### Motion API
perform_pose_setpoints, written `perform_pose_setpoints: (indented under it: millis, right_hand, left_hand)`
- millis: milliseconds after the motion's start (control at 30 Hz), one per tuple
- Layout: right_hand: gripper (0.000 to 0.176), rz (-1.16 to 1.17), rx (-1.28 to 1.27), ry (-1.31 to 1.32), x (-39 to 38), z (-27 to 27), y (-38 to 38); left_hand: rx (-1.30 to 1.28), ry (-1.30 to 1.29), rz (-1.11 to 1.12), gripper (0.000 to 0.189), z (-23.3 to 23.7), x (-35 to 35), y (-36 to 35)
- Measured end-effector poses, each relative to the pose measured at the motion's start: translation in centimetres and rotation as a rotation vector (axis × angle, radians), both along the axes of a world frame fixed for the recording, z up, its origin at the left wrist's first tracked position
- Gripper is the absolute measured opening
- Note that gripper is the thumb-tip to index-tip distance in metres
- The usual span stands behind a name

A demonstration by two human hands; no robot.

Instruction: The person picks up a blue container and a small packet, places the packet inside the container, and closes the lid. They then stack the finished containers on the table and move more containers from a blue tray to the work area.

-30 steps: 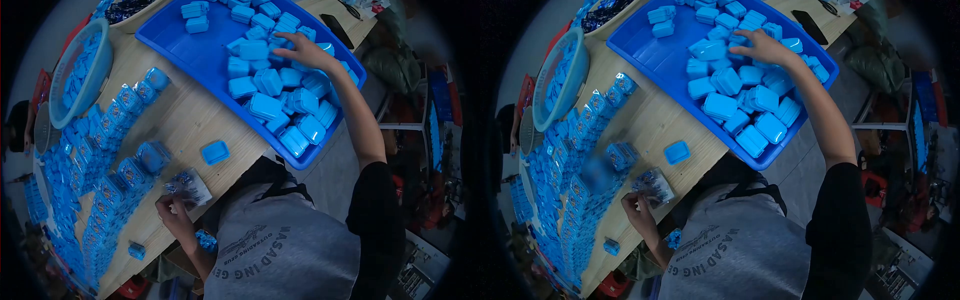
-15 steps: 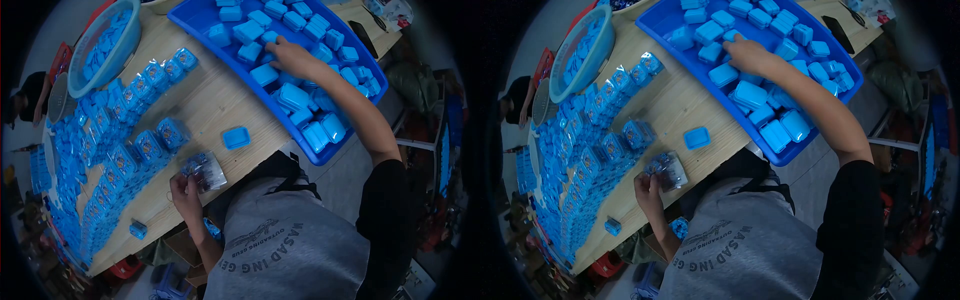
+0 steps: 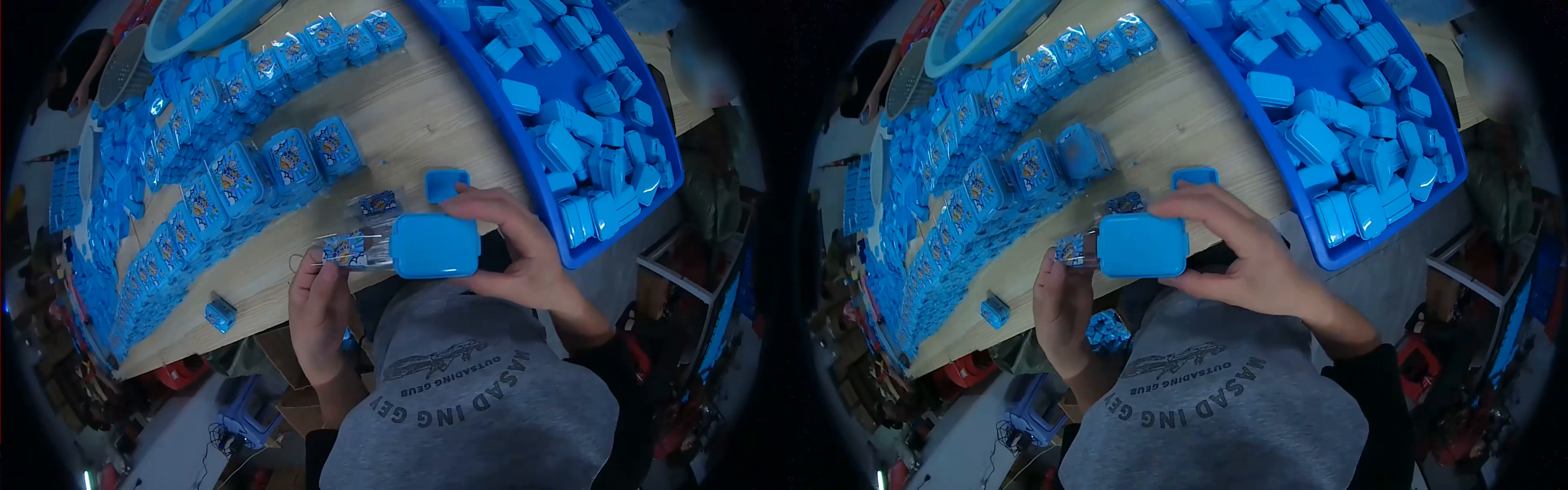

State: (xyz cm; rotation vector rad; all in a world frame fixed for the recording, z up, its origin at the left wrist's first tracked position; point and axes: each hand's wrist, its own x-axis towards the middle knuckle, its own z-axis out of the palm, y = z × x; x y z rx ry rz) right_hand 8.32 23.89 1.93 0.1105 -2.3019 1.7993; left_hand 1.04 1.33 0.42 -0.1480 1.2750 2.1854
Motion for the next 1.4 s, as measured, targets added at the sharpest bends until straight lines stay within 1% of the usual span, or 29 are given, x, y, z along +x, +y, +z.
perform_pose_setpoints:
  millis: [67, 100, 167, 233, 300, 333, 400, 433, 533, 600, 667, 700, 800, 900, 1000, 1100, 1167, 1233, 1300, 1400]
  right_hand:
    - [0.054, 0.002, 0.137, -0.009, 0.1, -0.1, -0.6]
    - [0.054, -0.005, 0.163, 0.01, 0.0, -0.3, -0.6]
    - [0.054, 0.011, 0.219, 0.0, 0.0, -0.1, -0.3]
    - [0.054, 0.025, 0.264, 0.009, -0.1, 0.2, 0.1]
    - [0.053, 0.043, 0.293, 0.043, -0.3, 0.3, 0.4]
    - [0.053, 0.08, 0.264, 0.05, -0.4, 0.2, 0.5]
    - [0.053, 0.148, 0.206, 0.061, -0.3, -0.2, 0.5]
    - [0.053, 0.123, 0.168, 0.059, -0.3, -0.3, 0.3]
    - [0.056, 0.032, 0.09, 0.094, -0.3, -0.4, -0.6]
    - [0.058, -0.035, 0.062, 0.169, -0.3, -0.9, -1.5]
    - [0.058, -0.046, 0.126, 0.239, -0.2, -1.2, -2.4]
    - [0.058, -0.046, 0.158, 0.273, -0.2, -1.5, -2.7]
    - [0.056, -0.044, 0.253, 0.421, -0.3, -2.7, -3.7]
    - [0.055, -0.079, 0.29, 0.467, -0.5, -3.3, -4.0]
    - [0.061, -0.101, 0.235, 0.474, -1.0, -3.4, -4.4]
    - [0.074, -0.142, 0.274, 0.315, -1.5, -1.1, -3.4]
    - [0.084, 0.074, 0.209, 0.164, -2.2, 0.6, -1.7]
    - [0.09, 0.217, 0.18, 0.09, -2.4, 0.9, -1.0]
    - [0.093, 0.306, 0.189, 0.106, -2.6, 0.8, -0.9]
    - [0.092, 0.319, 0.159, 0.113, -2.8, 0.5, -1.1]
  left_hand:
    - [0.021, 0.03, -0.034, 0.027, 0.5, 0.2, -0.7]
    - [0.007, 0.05, -0.052, 0.029, 0.7, 0.3, -0.9]
    - [-0.05, 0.084, -0.073, 0.027, 0.9, 0.5, -0.8]
    - [-0.139, 0.116, -0.082, 0.017, 1.6, 0.6, 0.0]
    - [-0.199, 0.136, -0.083, 0.019, 2.1, 0.7, 0.4]
    - [-0.231, 0.149, -0.081, 0.02, 2.4, 0.7, 0.6]
    - [-0.311, 0.197, -0.129, 0.028, 3.0, 1.0, 1.2]
    - [-0.349, 0.22, -0.156, 0.032, 3.1, 1.2, 1.5]
    - [-0.337, 0.721, 0.11, 0.047, 0.1, 1.4, 1.3]
    - [-0.172, 0.554, 0.378, 0.072, -0.6, 2.1, 2.0]
    - [0.095, 0.188, 0.371, 0.077, 1.3, 2.6, 3.5]
    - [0.144, 0.043, 0.307, 0.077, 2.3, 3.0, 4.0]
    - [0.164, -0.057, 0.23, 0.068, 1.9, 3.0, 4.7]
    - [0.073, -0.054, 0.171, 0.064, 1.6, 3.3, 4.8]
    - [0.055, -0.125, 0.062, 0.061, 2.2, 3.6, 4.7]
    - [-0.143, -0.103, -0.144, 0.064, 2.8, 2.9, 3.6]
    - [-0.15, -0.124, -0.249, 0.065, 3.4, 2.7, 3.6]
    - [-0.15, -0.15, -0.328, 0.066, 3.4, 2.7, 3.5]
    - [-0.145, -0.173, -0.366, 0.067, 3.4, 2.6, 3.4]
    - [-0.114, -0.223, -0.396, 0.068, 3.2, 2.8, 3.0]
